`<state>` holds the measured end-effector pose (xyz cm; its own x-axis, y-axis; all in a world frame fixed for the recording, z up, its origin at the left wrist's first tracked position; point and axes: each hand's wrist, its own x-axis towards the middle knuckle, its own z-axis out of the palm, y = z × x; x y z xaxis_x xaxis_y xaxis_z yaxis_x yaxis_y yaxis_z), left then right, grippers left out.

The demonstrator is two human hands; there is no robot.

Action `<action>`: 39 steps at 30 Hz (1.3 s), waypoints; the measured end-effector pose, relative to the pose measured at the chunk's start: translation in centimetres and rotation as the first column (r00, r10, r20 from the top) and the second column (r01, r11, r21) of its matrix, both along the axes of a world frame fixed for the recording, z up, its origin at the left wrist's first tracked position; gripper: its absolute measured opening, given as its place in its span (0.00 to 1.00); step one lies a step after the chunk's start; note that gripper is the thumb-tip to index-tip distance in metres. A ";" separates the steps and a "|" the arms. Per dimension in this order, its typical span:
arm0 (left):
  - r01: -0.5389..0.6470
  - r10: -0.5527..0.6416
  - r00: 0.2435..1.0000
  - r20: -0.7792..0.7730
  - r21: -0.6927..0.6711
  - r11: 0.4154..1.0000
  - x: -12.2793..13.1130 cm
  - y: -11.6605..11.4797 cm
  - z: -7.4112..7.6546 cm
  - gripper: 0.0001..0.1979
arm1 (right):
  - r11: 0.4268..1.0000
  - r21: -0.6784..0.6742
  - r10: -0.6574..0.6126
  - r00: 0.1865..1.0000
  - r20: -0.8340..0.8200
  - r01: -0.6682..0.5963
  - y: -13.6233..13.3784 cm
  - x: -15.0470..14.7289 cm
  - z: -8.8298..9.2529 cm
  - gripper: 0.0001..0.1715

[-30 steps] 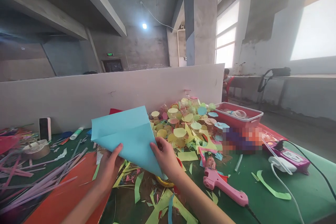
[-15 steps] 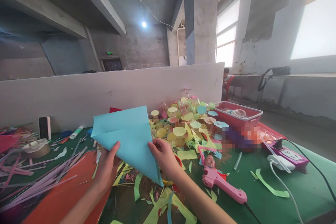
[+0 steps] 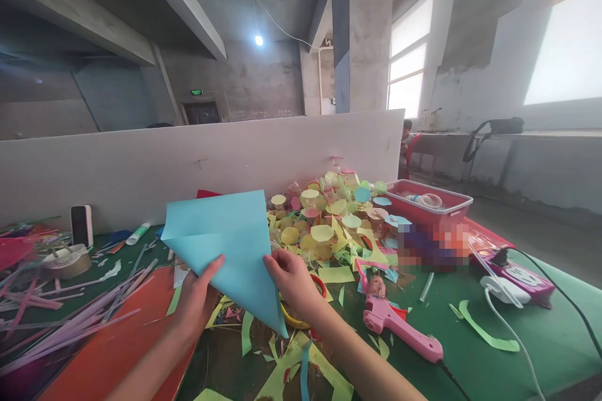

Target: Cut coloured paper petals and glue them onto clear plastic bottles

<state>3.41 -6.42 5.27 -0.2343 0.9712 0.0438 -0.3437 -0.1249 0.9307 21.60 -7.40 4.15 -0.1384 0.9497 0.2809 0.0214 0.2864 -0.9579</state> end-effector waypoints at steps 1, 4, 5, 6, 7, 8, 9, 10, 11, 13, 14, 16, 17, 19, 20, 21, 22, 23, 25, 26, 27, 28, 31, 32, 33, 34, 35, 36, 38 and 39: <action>-0.008 0.008 1.000 0.007 -0.003 1.000 0.1 -0.1 0.1 0.23 | 1.000 0.001 0.002 1.000 0.002 -0.002 0.1 0.0 -0.1 0.21; -0.029 0.030 0.999 0.024 -0.015 0.999 0.4 -0.2 0.5 0.22 | 1.000 0.006 0.007 1.000 0.005 -0.007 0.3 0.0 -0.3 0.22; -0.035 0.035 0.999 0.031 -0.019 0.999 0.5 -0.2 0.6 0.22 | 1.000 0.007 0.009 1.000 0.004 -0.009 0.4 0.0 -0.3 0.22; -0.036 0.037 0.999 0.038 -0.021 0.999 0.5 -0.2 0.7 0.22 | 1.000 0.007 0.010 1.000 0.003 -0.010 0.4 0.0 -0.4 0.22; -0.038 0.039 0.998 0.044 -0.023 0.999 0.6 -0.2 0.7 0.21 | 1.000 0.005 0.013 1.000 0.001 -0.013 0.4 0.0 -0.4 0.22; -0.038 0.039 0.998 0.050 -0.022 0.999 0.6 -0.2 0.7 0.21 | 1.000 0.002 0.018 1.000 -0.003 -0.018 0.5 -0.1 -0.5 0.22; -0.037 0.038 0.998 0.052 -0.018 0.999 0.5 -0.2 0.7 0.21 | 1.000 -0.002 0.026 1.000 -0.008 -0.026 0.5 -0.1 -0.5 0.22; -0.034 0.035 0.998 0.052 -0.014 0.999 0.5 -0.2 0.6 0.22 | 0.999 -0.007 0.035 0.999 -0.012 -0.035 0.5 -0.1 -0.5 0.22; -0.031 0.031 0.998 0.050 -0.011 0.999 0.4 -0.1 0.6 0.22 | 0.999 -0.011 0.044 0.999 -0.017 -0.044 0.5 -0.1 -0.5 0.22; -0.024 0.025 0.999 0.047 -0.007 1.000 0.3 0.0 0.4 0.23 | 0.998 -0.017 0.055 0.998 -0.023 -0.056 0.5 -0.1 -0.6 0.22; -0.024 0.024 0.999 0.049 -0.006 1.000 0.2 0.0 0.4 0.23 | 0.998 -0.017 0.057 0.998 -0.023 -0.057 0.5 -0.1 -0.6 0.22; -0.032 0.032 0.998 0.060 -0.009 0.999 0.3 0.0 0.4 0.22 | 0.998 -0.015 0.055 0.998 -0.022 -0.056 0.5 -0.1 -0.5 0.22; -0.039 0.040 0.997 0.066 -0.013 0.999 0.4 -0.1 0.5 0.22 | 0.998 -0.016 0.055 0.998 -0.023 -0.055 0.5 -0.1 -0.5 0.22; -0.046 0.047 0.996 0.073 -0.021 0.999 0.5 -0.2 0.6 0.21 | 0.998 -0.024 0.052 0.998 -0.022 -0.053 0.4 -0.1 -0.5 0.22; -0.044 0.046 0.996 0.074 -0.022 0.999 0.6 -0.2 0.7 0.20 | 0.998 -0.027 0.050 0.999 -0.019 -0.050 0.4 -0.1 -0.5 0.22; -0.042 0.043 0.996 0.073 -0.023 0.999 0.6 -0.2 0.7 0.20 | 0.998 -0.030 0.046 0.999 -0.016 -0.047 0.4 -0.1 -0.4 0.22; -0.043 0.044 0.996 0.071 -0.023 0.999 0.6 -0.2 0.7 0.19 | 0.999 -0.029 0.042 0.999 -0.012 -0.042 0.4 -0.1 -0.4 0.22; -0.042 0.044 0.997 0.068 -0.023 0.999 0.6 -0.2 0.7 0.19 | 0.999 -0.027 0.042 0.999 -0.006 -0.042 0.4 0.0 -0.4 0.22; -0.049 0.051 0.997 0.061 -0.026 0.998 0.5 0.0 0.6 0.18 | 0.998 -0.025 0.055 0.998 0.020 -0.054 0.4 0.1 -0.3 0.22; -0.056 0.057 0.997 0.058 -0.021 0.998 0.4 0.1 0.5 0.17 | 0.998 -0.025 0.067 0.997 0.044 -0.066 0.3 0.1 -0.1 0.22; -0.065 0.065 0.996 0.057 -0.006 0.998 0.3 0.2 0.5 0.17 | 0.996 -0.023 0.085 0.994 0.073 -0.084 0.2 0.3 0.1 0.22; -0.073 0.072 0.996 0.057 0.015 0.997 0.2 0.4 0.4 0.16 | 0.993 -0.022 0.119 0.988 0.104 -0.117 0.1 0.4 0.3 0.22; -0.120 0.116 0.991 0.061 0.064 0.991 -0.3 0.8 0.3 0.14 | 0.974 -0.044 0.225 0.954 0.196 -0.220 -0.3 0.7 0.8 0.19; -0.136 0.132 0.989 0.062 0.068 0.988 -0.5 1.0 0.3 0.14 | 0.971 -0.062 0.239 0.944 0.228 -0.231 -0.4 0.7 0.9 0.19; -0.151 0.147 0.987 0.062 0.067 0.986 -0.7 1.0 0.3 0.15 | 0.971 -0.085 0.237 0.935 0.264 -0.223 -0.5 0.7 0.9 0.18; -0.167 0.163 0.985 0.063 0.065 0.984 -0.8 1.1 0.3 0.15 | 0.974 -0.106 0.224 0.927 0.300 -0.201 -0.5 0.7 0.9 0.18; -0.182 0.178 0.982 0.066 0.065 0.981 -0.9 1.1 0.4 0.16 | 0.978 -0.118 0.205 0.923 0.327 -0.175 -0.4 0.7 0.8 0.18; -0.193 0.188 0.980 0.070 0.066 0.979 -1.0 1.2 0.5 0.17 | 0.980 -0.122 0.191 0.919 0.344 -0.158 -0.4 0.6 0.6 0.18; -0.212 0.206 0.975 0.083 0.070 0.975 -1.1 1.1 0.7 0.19 | 0.985 -0.103 0.167 0.922 0.348 -0.140 -0.2 0.5 0.3 0.18; -0.218 0.211 0.973 0.089 0.072 0.973 -1.1 1.1 0.8 0.20 | 0.988 -0.087 0.153 0.927 0.343 -0.131 -0.1 0.4 0.2 0.19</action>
<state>2.34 -5.33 6.05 -0.4425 0.8919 0.0931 -0.3734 -0.2776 0.8852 21.98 -7.51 4.30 -0.3512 0.9268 0.1330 0.3199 0.2523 -0.9133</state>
